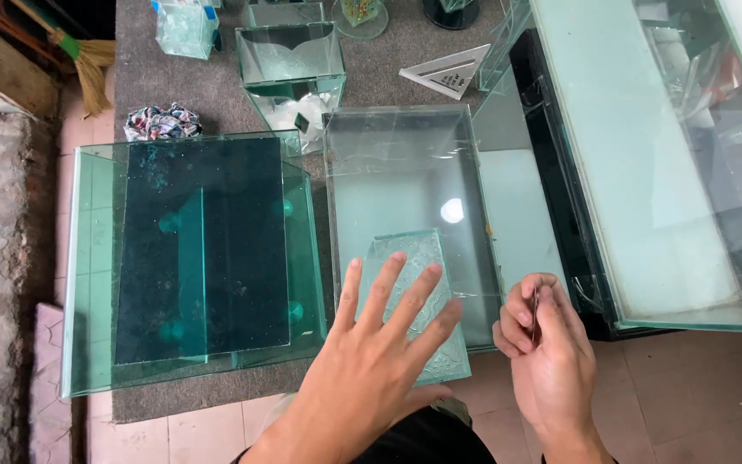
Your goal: The person uses a small handheld scraper to remove a thin film from the surface of a small rectangular glass tile. The person holds the tile with the left hand and scrapes with the right hand, working along the edges and across the face of the tile.
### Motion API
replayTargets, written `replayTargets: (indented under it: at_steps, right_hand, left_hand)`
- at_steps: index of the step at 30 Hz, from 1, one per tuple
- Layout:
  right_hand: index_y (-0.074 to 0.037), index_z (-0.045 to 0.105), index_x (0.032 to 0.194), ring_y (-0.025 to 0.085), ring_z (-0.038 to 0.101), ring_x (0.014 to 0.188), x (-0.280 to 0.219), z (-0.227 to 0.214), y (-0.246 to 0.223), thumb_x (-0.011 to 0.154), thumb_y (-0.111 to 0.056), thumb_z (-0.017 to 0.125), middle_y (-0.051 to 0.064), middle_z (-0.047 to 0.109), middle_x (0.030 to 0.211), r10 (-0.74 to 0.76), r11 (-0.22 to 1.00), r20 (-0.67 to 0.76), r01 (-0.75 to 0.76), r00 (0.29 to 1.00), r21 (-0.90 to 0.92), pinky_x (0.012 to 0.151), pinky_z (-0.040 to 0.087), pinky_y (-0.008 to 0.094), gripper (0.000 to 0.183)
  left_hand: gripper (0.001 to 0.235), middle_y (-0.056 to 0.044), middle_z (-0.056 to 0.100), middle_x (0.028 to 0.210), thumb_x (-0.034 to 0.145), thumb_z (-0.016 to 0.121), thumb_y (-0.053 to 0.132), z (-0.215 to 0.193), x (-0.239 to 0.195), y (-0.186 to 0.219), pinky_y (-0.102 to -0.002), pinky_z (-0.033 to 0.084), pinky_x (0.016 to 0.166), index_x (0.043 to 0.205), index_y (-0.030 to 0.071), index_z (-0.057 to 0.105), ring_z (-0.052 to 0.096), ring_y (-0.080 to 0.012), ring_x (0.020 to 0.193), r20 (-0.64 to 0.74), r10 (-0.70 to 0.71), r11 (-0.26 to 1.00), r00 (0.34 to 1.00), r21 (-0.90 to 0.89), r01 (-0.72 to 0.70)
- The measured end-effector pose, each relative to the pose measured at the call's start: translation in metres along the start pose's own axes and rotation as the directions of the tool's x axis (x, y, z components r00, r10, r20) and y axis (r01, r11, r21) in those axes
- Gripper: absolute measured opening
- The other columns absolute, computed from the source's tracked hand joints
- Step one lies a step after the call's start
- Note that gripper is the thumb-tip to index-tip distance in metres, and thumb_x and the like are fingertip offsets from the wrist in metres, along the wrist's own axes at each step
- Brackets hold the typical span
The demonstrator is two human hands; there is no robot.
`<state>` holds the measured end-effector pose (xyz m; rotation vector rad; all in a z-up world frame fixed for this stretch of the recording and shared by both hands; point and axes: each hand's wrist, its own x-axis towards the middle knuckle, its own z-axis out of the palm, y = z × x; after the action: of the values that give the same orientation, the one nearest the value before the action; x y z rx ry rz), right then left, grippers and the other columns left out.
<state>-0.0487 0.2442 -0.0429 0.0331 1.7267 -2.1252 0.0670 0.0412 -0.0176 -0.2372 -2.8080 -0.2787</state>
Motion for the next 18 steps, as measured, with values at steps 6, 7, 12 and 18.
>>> replayTargets:
  at_steps: [6, 7, 12, 18]
  right_hand:
    - [-0.007, 0.060, 0.104, 0.008, 0.032, 0.061, 0.025, 0.003, -0.009, 0.122, -0.034, 0.046, -0.003, 0.040, 0.080, -0.120, 0.984, 0.055, 0.126, 0.991, -0.125, 0.057, 0.029, 0.027, 0.035]
    - [-0.007, 0.060, 0.104, 0.008, 0.032, 0.061, 0.027, 0.002, -0.013, 0.122, -0.034, 0.046, -0.003, 0.040, 0.080, -0.119, 0.984, 0.060, 0.125, 0.991, -0.127, 0.057, 0.029, 0.027, 0.035]
    - [-0.009, 0.063, 0.095, 0.010, 0.035, 0.064, 0.030, 0.002, -0.043, 0.115, -0.029, 0.057, -0.003, 0.045, 0.074, -0.159, 0.570, 0.375, 0.395, 0.913, -0.720, 0.058, 0.031, 0.026, 0.028]
    - [-0.012, 0.073, 0.085, 0.010, 0.054, 0.059, 0.024, 0.033, -0.059, 0.103, -0.018, 0.071, -0.007, 0.069, 0.072, -0.160, 0.336, 0.582, 0.598, 0.798, -0.728, 0.059, 0.046, 0.025, 0.019]
  left_hand:
    - [0.061, -0.014, 0.053, 0.159, 0.087, 0.087, 0.040, -0.020, -0.005, -0.028, -0.075, 0.031, 0.123, 0.141, 0.026, 0.063, 0.044, -0.0468, 0.152, 0.017, 0.103, 0.982, 0.995, -0.158, -0.099]
    - [0.061, -0.014, 0.053, 0.159, 0.087, 0.087, 0.040, -0.025, -0.005, -0.030, -0.075, 0.031, 0.123, 0.141, 0.026, 0.063, 0.044, -0.0468, 0.152, 0.015, 0.098, 0.983, 0.995, -0.157, -0.095]
    - [0.076, -0.012, 0.047, 0.164, 0.088, 0.090, 0.057, -0.023, -0.013, -0.021, -0.070, 0.026, 0.128, 0.142, 0.016, 0.055, 0.037, -0.0466, 0.158, 0.002, -0.099, 0.940, 0.995, -0.329, 0.094]
    - [0.110, -0.020, 0.042, 0.169, 0.076, 0.100, 0.066, 0.033, -0.029, 0.003, -0.059, 0.044, 0.124, 0.157, 0.011, 0.050, 0.050, -0.0432, 0.151, -0.159, -0.360, 0.860, 0.919, -0.439, 0.260]
